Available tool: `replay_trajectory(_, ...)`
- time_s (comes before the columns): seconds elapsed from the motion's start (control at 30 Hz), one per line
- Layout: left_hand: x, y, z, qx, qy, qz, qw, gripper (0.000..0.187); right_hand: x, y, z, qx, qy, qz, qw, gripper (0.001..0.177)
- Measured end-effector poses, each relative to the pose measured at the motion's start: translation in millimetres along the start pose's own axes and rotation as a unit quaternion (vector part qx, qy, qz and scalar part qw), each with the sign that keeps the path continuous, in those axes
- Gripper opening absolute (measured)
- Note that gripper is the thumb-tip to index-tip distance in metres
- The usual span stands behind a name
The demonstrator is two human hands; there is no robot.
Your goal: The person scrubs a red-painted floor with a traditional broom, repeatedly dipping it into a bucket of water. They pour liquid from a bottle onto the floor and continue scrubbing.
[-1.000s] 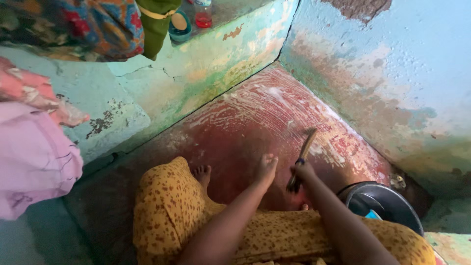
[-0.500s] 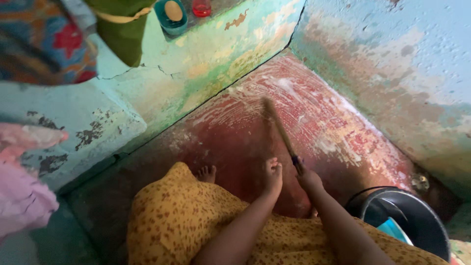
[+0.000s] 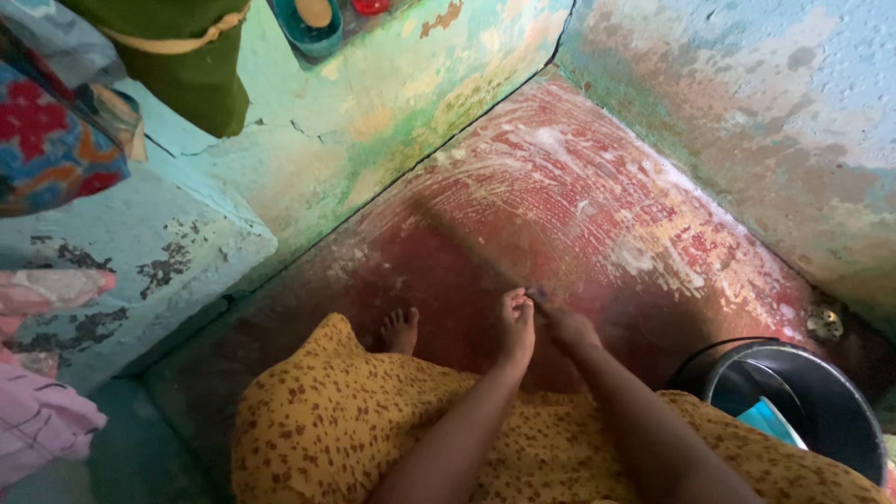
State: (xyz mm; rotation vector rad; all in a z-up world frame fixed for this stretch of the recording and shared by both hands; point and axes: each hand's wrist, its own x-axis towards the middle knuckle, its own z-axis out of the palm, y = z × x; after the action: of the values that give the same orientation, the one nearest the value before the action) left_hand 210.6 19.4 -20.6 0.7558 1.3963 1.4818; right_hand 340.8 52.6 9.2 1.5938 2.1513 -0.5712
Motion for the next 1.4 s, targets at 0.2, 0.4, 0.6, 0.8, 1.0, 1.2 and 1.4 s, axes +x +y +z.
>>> replay_trajectory(0.2,6.8,6.2,-9.2,-0.010,-0.010,-0.022,1.000,0.032,-2.9,-0.8,-2.5,0.072,0.059,-0.012,0.996,0.069)
replay_trajectory(0.4,-0.3,2.9,10.2,0.019,-0.024,0.063,0.998,0.027,-19.5,-6.1,10.0,0.039,0.065,-0.070,0.995,0.041)
replay_trajectory(0.6,-0.5,9.1,9.6,0.089,-0.023,0.112,0.990,0.020,-27.3,21.4,-14.7,0.126,0.015,0.100,0.987,0.068)
replay_trajectory(0.8,6.4,7.3,3.3,0.106,-0.014,0.070,0.992,0.021,-37.4,-0.5,-2.9,0.334,0.021,0.037,0.941,0.040)
replay_trajectory(1.0,-0.2,-2.5,6.8,0.114,-0.016,0.070,0.991,0.021,-65.3,27.9,-31.9,0.126,-0.047,0.066,0.989,0.056)
replay_trajectory(1.2,6.4,-3.0,8.1,0.113,-0.026,0.041,0.992,0.021,-91.5,57.3,-46.9,0.140,0.027,0.121,0.982,0.087)
replay_trajectory(1.4,0.7,-4.0,15.2,0.127,-0.009,0.050,0.991,0.019,-135.4,32.9,-78.2,0.187,-0.115,0.109,0.969,0.074)
